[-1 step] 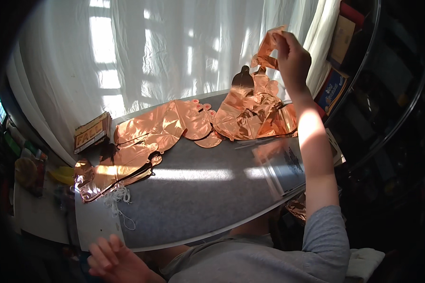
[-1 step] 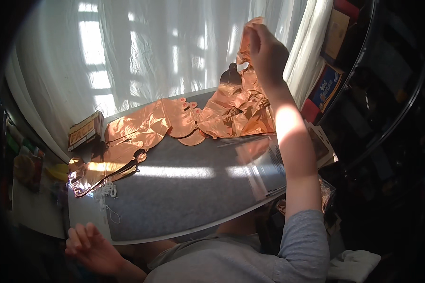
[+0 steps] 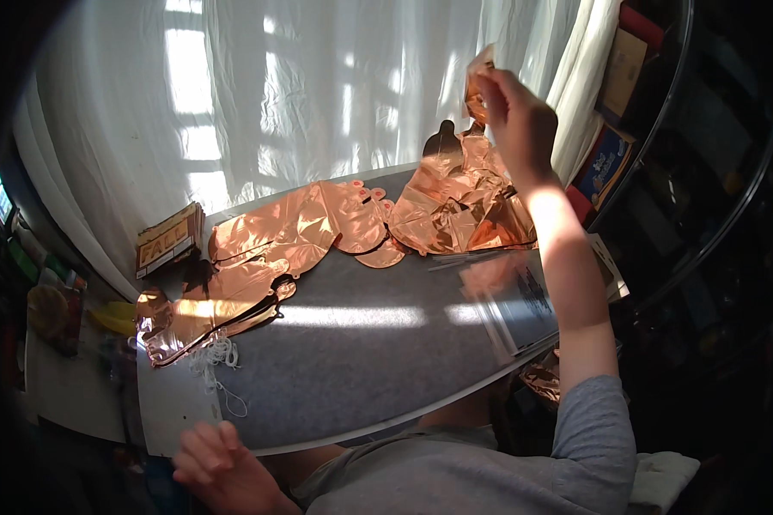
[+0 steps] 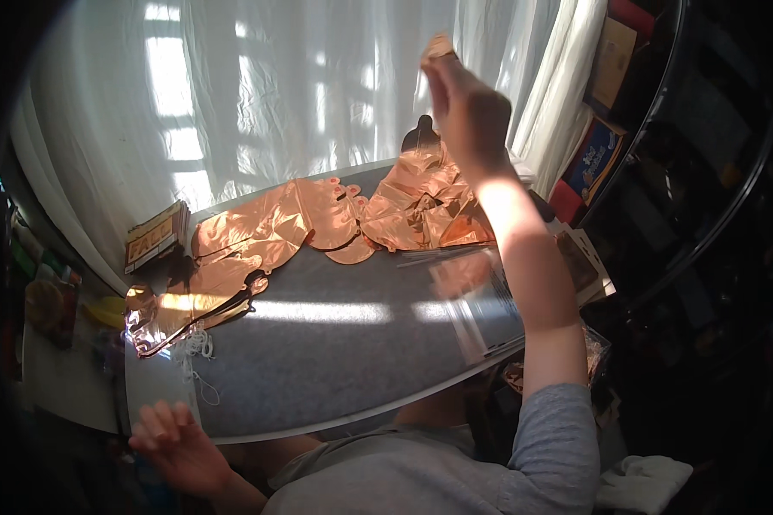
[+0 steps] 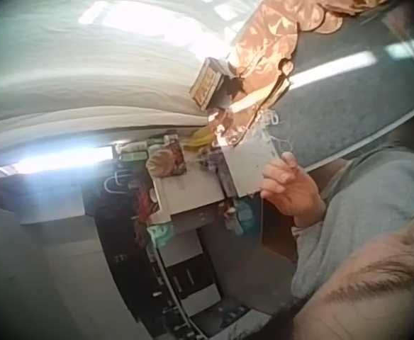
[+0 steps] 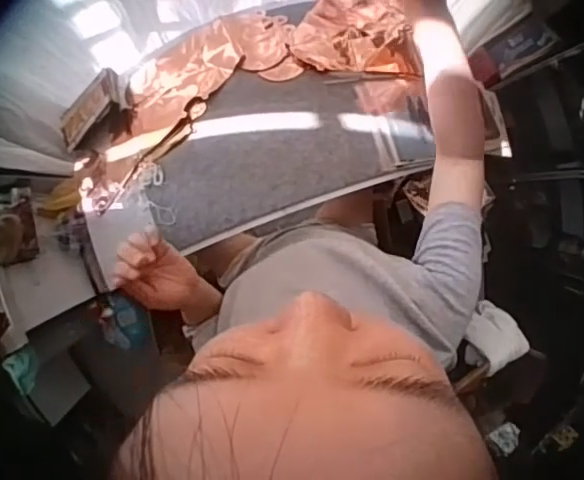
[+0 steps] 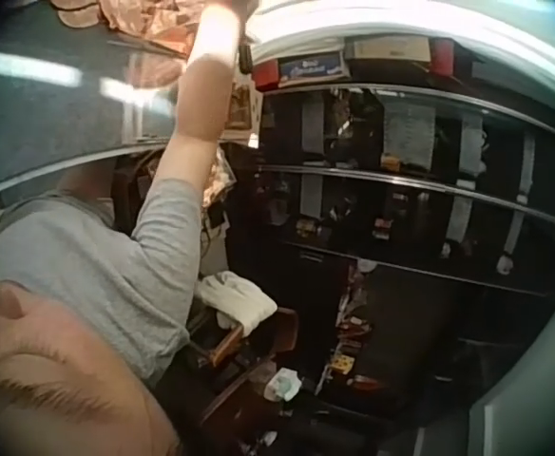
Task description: Organizing, folding, and packaging metallic balloons and cardstock labels into plastic sleeves.
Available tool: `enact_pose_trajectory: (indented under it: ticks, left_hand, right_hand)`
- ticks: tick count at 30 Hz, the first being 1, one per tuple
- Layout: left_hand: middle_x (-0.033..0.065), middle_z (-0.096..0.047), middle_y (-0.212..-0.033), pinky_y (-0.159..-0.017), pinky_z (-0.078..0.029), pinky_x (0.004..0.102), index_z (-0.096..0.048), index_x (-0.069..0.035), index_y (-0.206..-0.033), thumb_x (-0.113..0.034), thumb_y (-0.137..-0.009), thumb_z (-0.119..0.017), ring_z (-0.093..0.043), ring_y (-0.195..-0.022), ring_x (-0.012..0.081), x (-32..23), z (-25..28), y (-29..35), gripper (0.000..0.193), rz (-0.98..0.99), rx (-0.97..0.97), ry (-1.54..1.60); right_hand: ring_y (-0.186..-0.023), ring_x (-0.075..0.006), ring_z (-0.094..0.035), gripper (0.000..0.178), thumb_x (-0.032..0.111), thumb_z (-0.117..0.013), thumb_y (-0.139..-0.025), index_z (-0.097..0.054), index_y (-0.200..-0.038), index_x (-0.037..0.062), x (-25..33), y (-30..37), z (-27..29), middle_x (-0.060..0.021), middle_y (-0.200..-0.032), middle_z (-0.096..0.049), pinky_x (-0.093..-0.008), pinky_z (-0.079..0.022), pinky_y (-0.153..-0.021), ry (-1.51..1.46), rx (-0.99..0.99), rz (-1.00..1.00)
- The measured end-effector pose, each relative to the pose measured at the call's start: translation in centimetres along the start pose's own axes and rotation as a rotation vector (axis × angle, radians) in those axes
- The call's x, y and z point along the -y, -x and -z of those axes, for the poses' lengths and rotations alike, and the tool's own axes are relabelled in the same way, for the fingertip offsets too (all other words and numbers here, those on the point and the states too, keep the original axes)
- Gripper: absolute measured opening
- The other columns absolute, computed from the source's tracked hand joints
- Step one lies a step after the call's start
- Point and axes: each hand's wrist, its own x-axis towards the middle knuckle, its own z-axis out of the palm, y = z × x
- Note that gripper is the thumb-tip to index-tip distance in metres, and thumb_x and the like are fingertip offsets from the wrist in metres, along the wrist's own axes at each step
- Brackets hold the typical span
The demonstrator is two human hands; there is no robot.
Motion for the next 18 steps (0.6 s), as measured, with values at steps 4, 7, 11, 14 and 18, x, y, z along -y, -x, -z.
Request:
enact_pose_trajectory:
  ticks: [4,7,11,14,18]
  left_hand:
    - [0.0182,-0.059,-0.129,-0.094,-0.049,0.0380,-0.050,-0.005,-0.128,-0.041,-0.107,-0.050,-0.058,-0.116,0.0247,2.9,1.6,0.4,0.042,0.632,0.082,-0.518]
    - [0.0194,-0.054,-0.140,-0.101,-0.050,0.0400,-0.025,-0.007,-0.158,-0.033,-0.105,-0.056,-0.056,-0.127,0.0257,7.4,4.4,1.5,0.066,0.867,0.068,-0.476]
    - [0.0178,-0.055,-0.138,-0.095,-0.054,0.0357,-0.021,-0.006,-0.160,-0.021,-0.100,-0.064,-0.060,-0.120,0.0213,9.6,6.9,2.8,0.075,0.805,-0.061,-0.457]
    - [0.0168,-0.061,-0.130,-0.094,-0.054,0.0291,-0.022,-0.004,-0.159,0.006,-0.087,-0.066,-0.065,-0.109,0.0184,8.9,9.8,2.8,0.085,0.781,-0.037,-0.728]
    - [0.0197,-0.055,-0.140,-0.100,-0.052,0.0327,-0.034,-0.005,-0.156,0.013,-0.081,-0.062,-0.064,-0.116,0.0258,7.8,11.0,0.8,0.081,0.639,0.171,-0.972]
  right_hand:
    - [-0.067,-0.0235,-0.070,0.020,0.003,-0.068,-0.085,-0.066,-0.105,0.0016,14.9,8.4,4.2,-0.0123,-0.085,-0.071,-0.0340,-0.055,-0.058,-0.024,0.428,0.220]
    - [-0.075,-0.0213,-0.072,0.031,0.007,-0.066,-0.082,-0.065,-0.112,-0.0046,22.0,14.6,7.4,-0.0151,-0.096,-0.072,-0.0298,-0.057,-0.060,-0.224,0.637,0.234]
    - [-0.078,-0.0252,-0.074,0.025,0.018,-0.065,-0.088,-0.061,-0.104,-0.0002,27.7,19.9,8.5,-0.0128,-0.094,-0.070,-0.0341,-0.058,-0.064,-0.584,0.973,0.196]
    - [-0.083,-0.0277,-0.074,0.031,0.028,-0.062,-0.096,-0.061,-0.106,-0.0010,27.5,18.6,8.8,-0.0133,-0.099,-0.070,-0.0366,-0.059,-0.067,-0.814,1.176,-0.040]
    - [-0.096,-0.0333,-0.072,0.051,0.040,-0.063,-0.098,-0.058,-0.129,0.0002,22.4,21.6,5.8,-0.0165,-0.115,-0.071,-0.0451,-0.057,-0.084,-0.513,0.898,0.168]
